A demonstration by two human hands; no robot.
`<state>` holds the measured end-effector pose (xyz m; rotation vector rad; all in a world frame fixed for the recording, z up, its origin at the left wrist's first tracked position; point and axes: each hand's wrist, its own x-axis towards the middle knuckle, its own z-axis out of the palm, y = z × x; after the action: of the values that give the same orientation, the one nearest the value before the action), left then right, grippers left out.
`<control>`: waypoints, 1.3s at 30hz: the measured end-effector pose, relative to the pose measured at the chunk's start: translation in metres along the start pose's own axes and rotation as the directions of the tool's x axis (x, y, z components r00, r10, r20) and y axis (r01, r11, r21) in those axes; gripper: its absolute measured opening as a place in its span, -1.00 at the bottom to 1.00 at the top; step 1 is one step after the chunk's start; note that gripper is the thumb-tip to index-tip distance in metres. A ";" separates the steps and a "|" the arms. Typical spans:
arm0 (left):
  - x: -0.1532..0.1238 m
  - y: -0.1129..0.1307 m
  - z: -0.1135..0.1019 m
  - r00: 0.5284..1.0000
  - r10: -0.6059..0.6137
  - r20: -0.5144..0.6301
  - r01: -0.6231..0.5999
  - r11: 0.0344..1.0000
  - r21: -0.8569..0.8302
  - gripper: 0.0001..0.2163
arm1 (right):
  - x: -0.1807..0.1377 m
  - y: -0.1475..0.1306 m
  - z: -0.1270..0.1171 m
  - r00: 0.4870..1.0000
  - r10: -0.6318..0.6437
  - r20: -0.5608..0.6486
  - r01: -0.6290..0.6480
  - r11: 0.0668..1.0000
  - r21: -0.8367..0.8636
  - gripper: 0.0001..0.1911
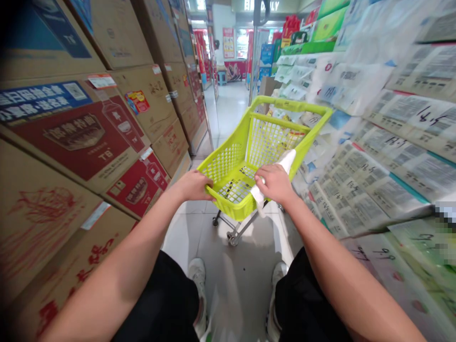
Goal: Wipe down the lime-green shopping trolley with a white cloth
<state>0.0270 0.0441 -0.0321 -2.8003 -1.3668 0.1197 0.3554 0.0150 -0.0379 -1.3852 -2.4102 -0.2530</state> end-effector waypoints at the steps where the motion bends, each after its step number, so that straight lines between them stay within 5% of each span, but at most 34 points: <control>1: 0.002 0.002 0.001 1.000 -0.017 0.003 0.017 1.000 0.022 -0.49 | -0.002 -0.004 -0.001 1.000 -0.012 0.004 0.011 1.000 0.021 -0.52; 11: 0.011 0.025 -0.004 1.000 0.002 0.029 -0.004 0.998 0.066 -0.43 | -0.011 -0.091 -0.001 0.980 -0.002 0.200 0.020 0.996 -0.088 -0.48; 19: 0.018 0.042 0.001 0.999 0.045 0.026 -0.045 0.999 0.006 -0.42 | -0.022 -0.065 -0.021 0.959 -0.132 0.251 0.115 0.990 0.080 -0.55; 25: 0.017 0.058 -0.003 0.994 0.105 -0.010 -0.104 0.949 -0.298 -0.59 | -0.026 -0.055 -0.023 0.950 -0.046 0.310 -0.009 0.985 0.174 -0.70; 30: 0.021 0.060 -0.006 0.980 0.089 -0.176 -0.189 0.680 -0.708 -0.61 | -0.021 -0.079 -0.012 0.965 0.066 0.253 -0.112 0.979 0.171 -0.59; 36: 0.030 0.062 0.004 0.879 -0.277 -0.389 -0.219 0.490 -0.844 -0.61 | -0.004 -0.120 0.003 0.990 -0.002 0.144 -0.019 0.989 0.144 -0.65; 39: 0.030 0.050 0.007 0.722 -0.387 -0.573 -0.289 0.583 -0.759 -0.75 | -0.001 -0.115 -0.005 0.999 -0.048 0.015 0.044 0.979 0.200 -0.57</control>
<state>0.0846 0.0368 -0.0436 -2.7258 -1.4695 -1.8696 0.2575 -0.0453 -0.0318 -1.2496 -2.4096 -0.0077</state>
